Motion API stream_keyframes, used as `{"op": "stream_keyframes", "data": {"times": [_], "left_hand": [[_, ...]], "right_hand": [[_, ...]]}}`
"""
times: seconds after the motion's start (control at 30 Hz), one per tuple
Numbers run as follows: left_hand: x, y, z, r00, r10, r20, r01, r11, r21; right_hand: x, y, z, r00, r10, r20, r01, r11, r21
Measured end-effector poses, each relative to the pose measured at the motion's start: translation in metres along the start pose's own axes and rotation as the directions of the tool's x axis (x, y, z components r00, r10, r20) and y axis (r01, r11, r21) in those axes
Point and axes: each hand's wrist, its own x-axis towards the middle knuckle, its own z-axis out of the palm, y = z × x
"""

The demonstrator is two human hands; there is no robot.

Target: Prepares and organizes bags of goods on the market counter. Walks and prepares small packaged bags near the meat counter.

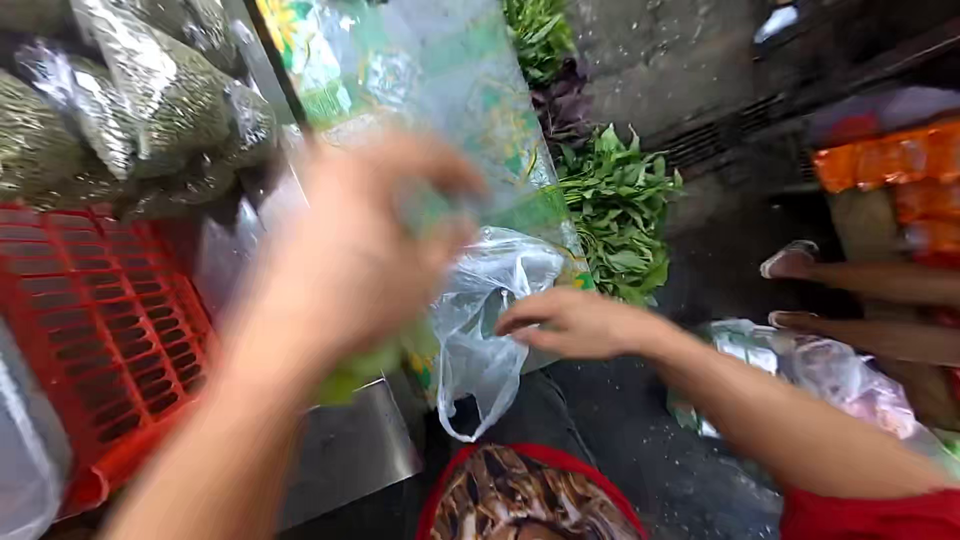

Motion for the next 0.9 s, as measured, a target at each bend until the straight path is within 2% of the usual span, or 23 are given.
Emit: {"op": "stream_keyframes", "data": {"times": [0.03, 0.07, 0.1, 0.13, 0.2, 0.27, 0.37, 0.47, 0.6, 0.67, 0.8, 0.9], "left_hand": [[-0.010, 0.020, 0.050, 0.956, -0.012, 0.293, -0.002, 0.999, 0.046], [-0.019, 0.027, 0.097, 0.841, -0.056, 0.538, 0.013, 0.996, 0.083], [-0.027, 0.028, 0.134, 0.716, -0.118, 0.688, 0.052, 0.992, 0.116], [-0.033, 0.028, 0.157, 0.625, -0.185, 0.758, 0.109, 0.983, 0.150], [-0.047, 0.024, 0.176, 0.539, -0.296, 0.788, 0.221, 0.953, 0.207], [-0.063, 0.021, 0.183, 0.525, -0.361, 0.771, 0.294, 0.927, 0.234], [-0.070, 0.016, 0.178, 0.558, -0.466, 0.686, 0.373, 0.880, 0.294], [-0.075, 0.010, 0.171, 0.588, -0.539, 0.603, 0.457, 0.836, 0.303], [-0.083, 0.013, 0.174, 0.622, -0.584, 0.521, 0.563, 0.797, 0.221], [-0.086, 0.013, 0.181, 0.636, -0.593, 0.494, 0.600, 0.782, 0.167], [-0.095, 0.008, 0.197, 0.640, -0.550, 0.536, 0.595, 0.797, 0.107], [-0.108, 0.014, 0.198, 0.614, -0.550, 0.566, 0.628, 0.775, 0.072]], "right_hand": [[0.020, 0.007, 0.020, 0.995, 0.084, 0.047, -0.079, 0.992, -0.101], [0.035, 0.018, 0.040, 0.989, 0.149, 0.018, -0.142, 0.967, -0.213], [0.042, 0.029, 0.054, 0.978, 0.205, -0.049, -0.209, 0.926, -0.313], [0.046, 0.041, 0.061, 0.962, 0.238, -0.137, -0.273, 0.882, -0.384], [0.046, 0.054, 0.066, 0.928, 0.277, -0.250, -0.367, 0.798, -0.478], [0.038, 0.056, 0.075, 0.902, 0.357, -0.244, -0.432, 0.749, -0.502], [0.033, 0.051, 0.079, 0.849, 0.403, -0.342, -0.525, 0.718, -0.458], [0.030, 0.051, 0.076, 0.805, 0.334, -0.490, -0.560, 0.702, -0.441], [0.025, 0.069, 0.077, 0.742, 0.345, -0.575, -0.630, 0.650, -0.425], [0.028, 0.069, 0.080, 0.733, 0.383, -0.561, -0.646, 0.649, -0.402], [0.036, 0.057, 0.089, 0.702, 0.594, -0.393, -0.711, 0.614, -0.342], [0.032, 0.056, 0.105, 0.717, 0.526, -0.457, -0.685, 0.651, -0.326]]}}
